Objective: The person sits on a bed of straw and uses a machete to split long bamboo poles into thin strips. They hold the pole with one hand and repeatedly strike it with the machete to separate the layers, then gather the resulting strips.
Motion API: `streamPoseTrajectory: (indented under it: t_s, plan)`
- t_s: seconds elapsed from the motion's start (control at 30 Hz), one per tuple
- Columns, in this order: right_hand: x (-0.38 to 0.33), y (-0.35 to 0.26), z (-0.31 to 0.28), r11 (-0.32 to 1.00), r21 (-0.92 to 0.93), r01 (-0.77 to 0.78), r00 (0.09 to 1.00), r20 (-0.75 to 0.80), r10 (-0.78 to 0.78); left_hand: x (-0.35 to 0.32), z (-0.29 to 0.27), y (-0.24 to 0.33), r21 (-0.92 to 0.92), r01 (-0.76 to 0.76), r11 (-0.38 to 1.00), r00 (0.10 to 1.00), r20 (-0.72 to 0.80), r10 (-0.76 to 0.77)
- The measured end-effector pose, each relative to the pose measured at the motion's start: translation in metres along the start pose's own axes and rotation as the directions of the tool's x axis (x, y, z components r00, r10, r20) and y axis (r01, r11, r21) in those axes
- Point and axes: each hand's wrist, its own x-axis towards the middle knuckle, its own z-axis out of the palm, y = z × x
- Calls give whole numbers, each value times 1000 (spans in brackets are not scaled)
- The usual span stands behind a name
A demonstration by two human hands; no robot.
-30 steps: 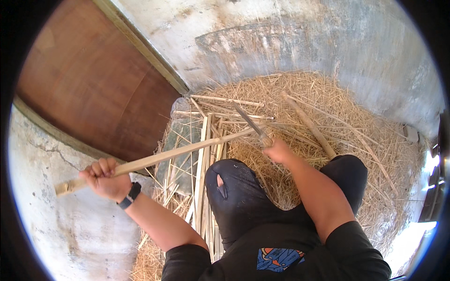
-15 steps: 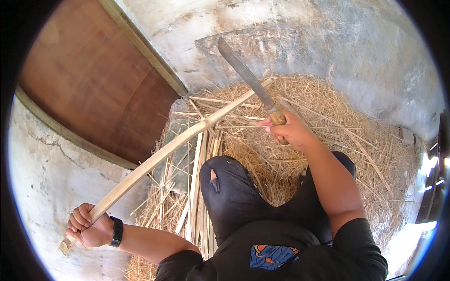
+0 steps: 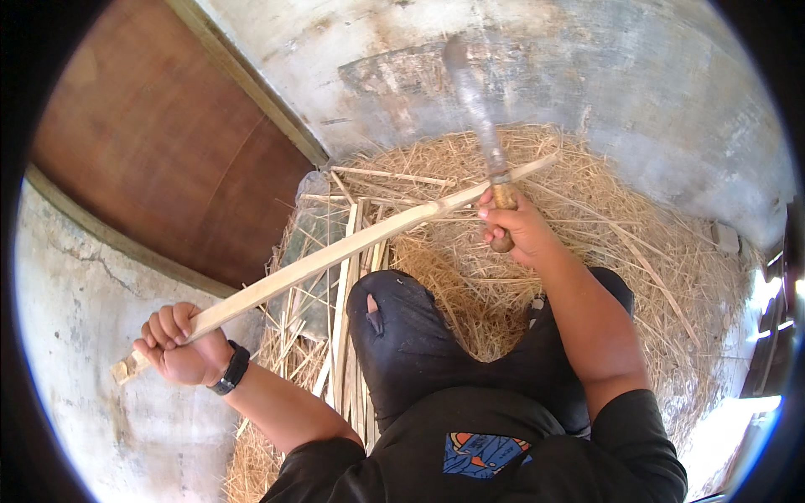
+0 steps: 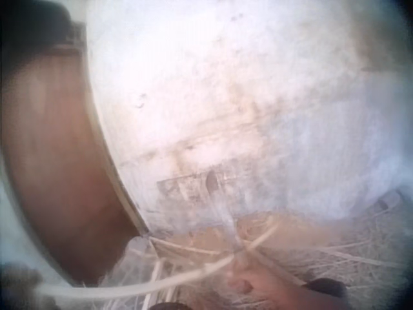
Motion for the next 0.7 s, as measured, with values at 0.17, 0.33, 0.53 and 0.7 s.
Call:
streamPoseTrajectory:
  t_s: [0.17,0.33,0.53,0.7]
  plan:
    - [10,4,-10,989,140,44,993,-112,-28,-2,-1,-18,55,93,994,994,-61,-89]
    - [21,2,-10,991,122,63,954,-299,-23,-9,-33,-30,481,246,841,956,-264,-128]
    - [22,8,-18,994,85,63,921,-388,-25,-67,-93,-59,443,711,546,679,-635,-369]
    - [24,10,-30,998,54,44,938,-346,-23,-125,-129,-36,377,859,346,511,-666,-543]
